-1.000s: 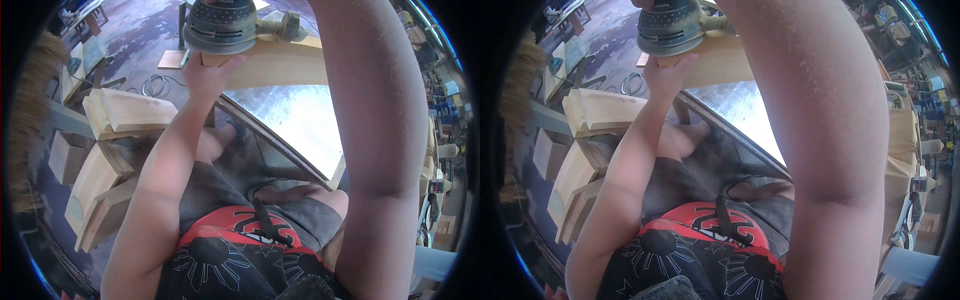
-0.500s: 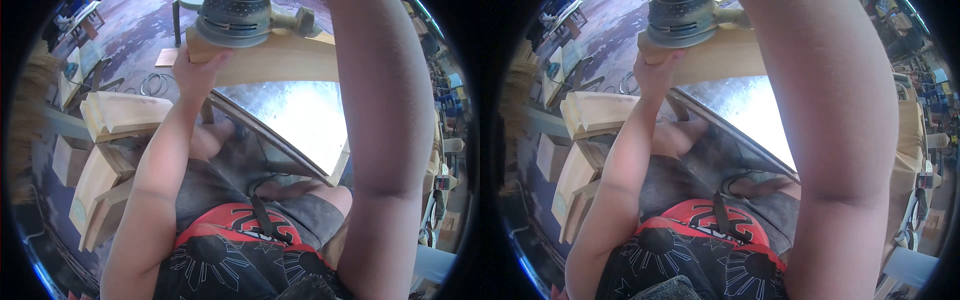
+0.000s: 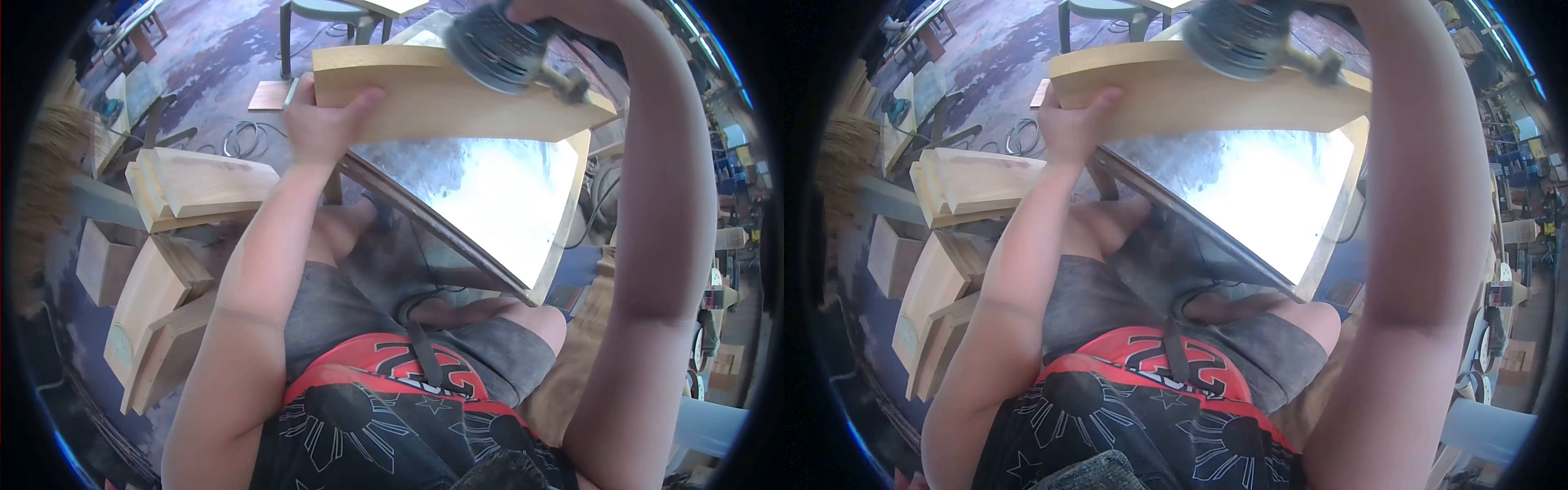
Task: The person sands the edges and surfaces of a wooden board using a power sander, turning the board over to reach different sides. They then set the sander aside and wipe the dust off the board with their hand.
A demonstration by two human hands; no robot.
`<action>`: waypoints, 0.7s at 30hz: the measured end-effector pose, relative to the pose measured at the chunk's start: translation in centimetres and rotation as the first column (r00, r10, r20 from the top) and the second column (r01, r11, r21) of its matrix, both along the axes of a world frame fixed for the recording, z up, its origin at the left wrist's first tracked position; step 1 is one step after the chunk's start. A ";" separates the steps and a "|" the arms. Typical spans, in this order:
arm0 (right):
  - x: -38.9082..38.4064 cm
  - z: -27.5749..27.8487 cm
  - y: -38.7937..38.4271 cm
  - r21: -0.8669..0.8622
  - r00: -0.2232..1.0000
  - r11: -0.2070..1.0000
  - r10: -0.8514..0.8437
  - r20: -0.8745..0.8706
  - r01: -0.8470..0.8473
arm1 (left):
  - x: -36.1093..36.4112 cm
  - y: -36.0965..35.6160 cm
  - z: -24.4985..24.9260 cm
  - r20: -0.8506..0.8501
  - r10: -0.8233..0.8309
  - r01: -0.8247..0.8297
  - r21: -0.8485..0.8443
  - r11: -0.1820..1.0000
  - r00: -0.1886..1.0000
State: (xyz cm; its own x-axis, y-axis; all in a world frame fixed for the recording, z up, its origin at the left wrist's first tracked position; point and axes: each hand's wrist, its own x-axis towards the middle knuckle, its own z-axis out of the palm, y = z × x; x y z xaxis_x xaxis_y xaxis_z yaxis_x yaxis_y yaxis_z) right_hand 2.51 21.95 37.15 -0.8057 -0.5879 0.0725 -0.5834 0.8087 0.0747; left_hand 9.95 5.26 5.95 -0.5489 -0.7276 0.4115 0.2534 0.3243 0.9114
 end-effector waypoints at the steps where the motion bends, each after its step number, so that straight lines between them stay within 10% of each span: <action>1: -0.7 0.5 1.0 -0.015 0.999 1.000 0.007 0.042 -0.007 | -0.1 -0.1 -0.2 0.008 0.007 -0.007 -0.022 1.000 1.000; 10: -2.7 0.6 3.2 0.077 0.981 0.978 -0.196 0.004 0.195 | -0.7 -0.4 -0.6 0.004 0.009 -0.009 -0.031 0.999 1.000; 21: 1.2 0.1 -2.6 0.036 1.000 0.999 0.021 -0.021 -0.020 | 0.3 -0.2 0.7 0.066 -0.003 0.004 -0.019 1.000 0.998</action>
